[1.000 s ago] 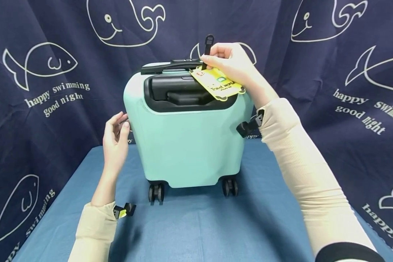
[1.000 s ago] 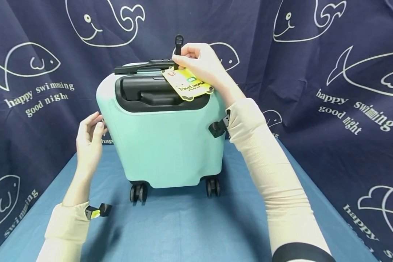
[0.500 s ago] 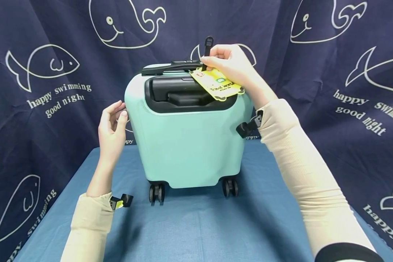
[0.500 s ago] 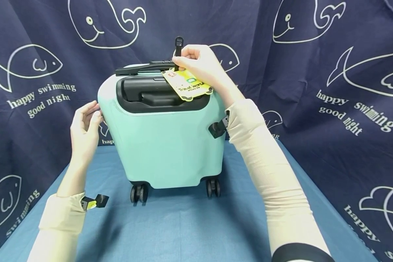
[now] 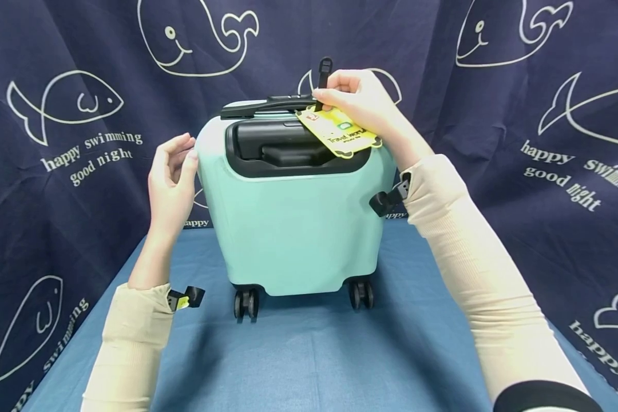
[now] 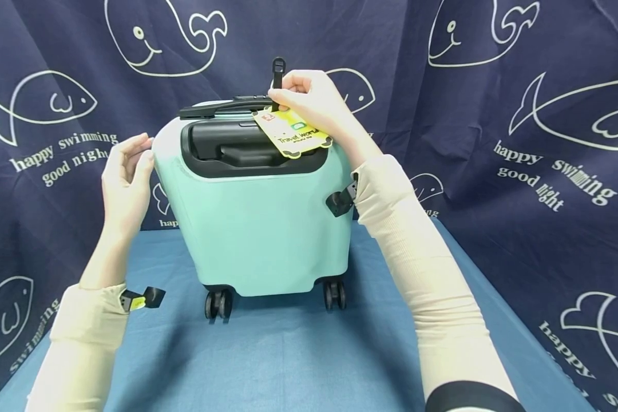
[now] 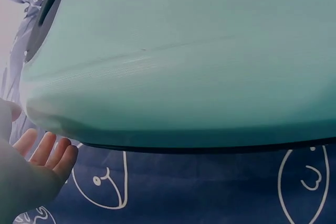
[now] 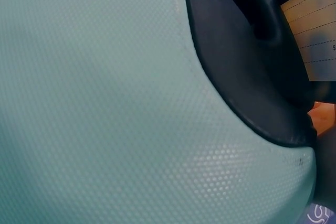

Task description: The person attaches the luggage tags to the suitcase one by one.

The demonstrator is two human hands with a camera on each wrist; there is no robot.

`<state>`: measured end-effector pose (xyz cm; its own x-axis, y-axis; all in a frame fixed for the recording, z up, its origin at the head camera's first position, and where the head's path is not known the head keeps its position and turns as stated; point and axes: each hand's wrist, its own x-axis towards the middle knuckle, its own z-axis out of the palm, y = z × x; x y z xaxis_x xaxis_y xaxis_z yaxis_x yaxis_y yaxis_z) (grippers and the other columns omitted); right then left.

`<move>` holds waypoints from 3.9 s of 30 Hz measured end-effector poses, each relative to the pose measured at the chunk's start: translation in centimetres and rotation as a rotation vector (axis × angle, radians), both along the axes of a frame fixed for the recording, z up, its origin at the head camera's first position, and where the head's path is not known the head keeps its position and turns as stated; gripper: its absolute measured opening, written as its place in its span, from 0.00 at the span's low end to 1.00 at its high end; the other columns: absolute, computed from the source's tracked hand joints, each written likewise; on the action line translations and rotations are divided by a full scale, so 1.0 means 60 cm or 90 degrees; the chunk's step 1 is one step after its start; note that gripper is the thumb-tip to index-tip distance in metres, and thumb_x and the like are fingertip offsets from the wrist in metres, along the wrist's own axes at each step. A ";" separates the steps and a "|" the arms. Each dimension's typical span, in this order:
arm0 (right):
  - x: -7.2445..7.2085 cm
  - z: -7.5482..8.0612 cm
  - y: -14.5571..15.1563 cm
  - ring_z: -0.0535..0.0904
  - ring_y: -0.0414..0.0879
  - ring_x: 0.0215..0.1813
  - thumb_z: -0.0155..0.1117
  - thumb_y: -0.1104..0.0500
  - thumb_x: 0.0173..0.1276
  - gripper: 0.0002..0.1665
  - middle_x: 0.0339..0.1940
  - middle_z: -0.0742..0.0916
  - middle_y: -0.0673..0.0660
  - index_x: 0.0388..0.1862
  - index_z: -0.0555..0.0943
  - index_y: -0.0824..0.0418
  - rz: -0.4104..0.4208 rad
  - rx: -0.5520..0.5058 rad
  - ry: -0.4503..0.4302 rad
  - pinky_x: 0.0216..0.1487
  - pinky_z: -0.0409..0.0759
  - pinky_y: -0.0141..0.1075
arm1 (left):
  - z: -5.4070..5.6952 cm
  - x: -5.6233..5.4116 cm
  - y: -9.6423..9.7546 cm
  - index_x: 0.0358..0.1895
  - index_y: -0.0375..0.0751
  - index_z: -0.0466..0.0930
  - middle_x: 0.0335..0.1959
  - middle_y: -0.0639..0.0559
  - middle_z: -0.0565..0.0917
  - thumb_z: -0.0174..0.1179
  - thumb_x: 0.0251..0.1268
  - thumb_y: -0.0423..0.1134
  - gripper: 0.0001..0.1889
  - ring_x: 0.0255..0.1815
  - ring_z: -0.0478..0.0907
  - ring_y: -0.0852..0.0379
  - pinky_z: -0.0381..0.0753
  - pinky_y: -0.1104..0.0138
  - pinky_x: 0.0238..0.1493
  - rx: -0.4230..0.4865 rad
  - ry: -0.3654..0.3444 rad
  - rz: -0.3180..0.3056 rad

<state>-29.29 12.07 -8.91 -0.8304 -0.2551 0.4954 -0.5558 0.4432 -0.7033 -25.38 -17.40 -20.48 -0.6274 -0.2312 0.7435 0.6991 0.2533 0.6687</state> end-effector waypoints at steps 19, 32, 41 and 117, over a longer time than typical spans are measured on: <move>-0.003 0.000 -0.002 0.69 0.33 0.17 0.63 0.55 0.63 0.13 0.14 0.80 0.42 0.22 0.75 0.56 0.014 -0.010 0.003 0.21 0.61 0.25 | 0.056 -0.020 0.024 0.54 0.35 0.75 0.54 0.45 0.79 0.54 0.65 0.32 0.15 0.54 0.76 0.59 0.72 0.68 0.60 -0.026 0.037 0.018; 0.000 0.001 0.000 0.69 0.33 0.17 0.63 0.54 0.64 0.13 0.14 0.80 0.41 0.22 0.75 0.56 0.010 0.002 0.001 0.21 0.62 0.25 | 0.105 -0.038 0.033 0.51 0.38 0.78 0.49 0.46 0.82 0.54 0.67 0.37 0.12 0.48 0.79 0.63 0.75 0.71 0.55 -0.086 0.026 0.050; -0.002 0.001 0.000 0.71 0.33 0.18 0.63 0.55 0.64 0.12 0.15 0.80 0.41 0.22 0.74 0.56 0.011 0.011 0.001 0.22 0.64 0.25 | 0.128 -0.055 0.056 0.50 0.40 0.80 0.45 0.47 0.83 0.56 0.66 0.40 0.13 0.41 0.80 0.67 0.76 0.74 0.49 -0.130 -0.004 0.064; 0.013 0.000 -0.009 0.66 0.36 0.19 0.62 0.56 0.64 0.12 0.12 0.71 0.44 0.23 0.72 0.58 0.006 0.030 0.035 0.26 0.60 0.28 | 0.207 -0.106 0.154 0.61 0.44 0.72 0.51 0.50 0.83 0.47 0.70 0.45 0.20 0.50 0.78 0.65 0.68 0.74 0.52 -0.435 -0.268 -0.019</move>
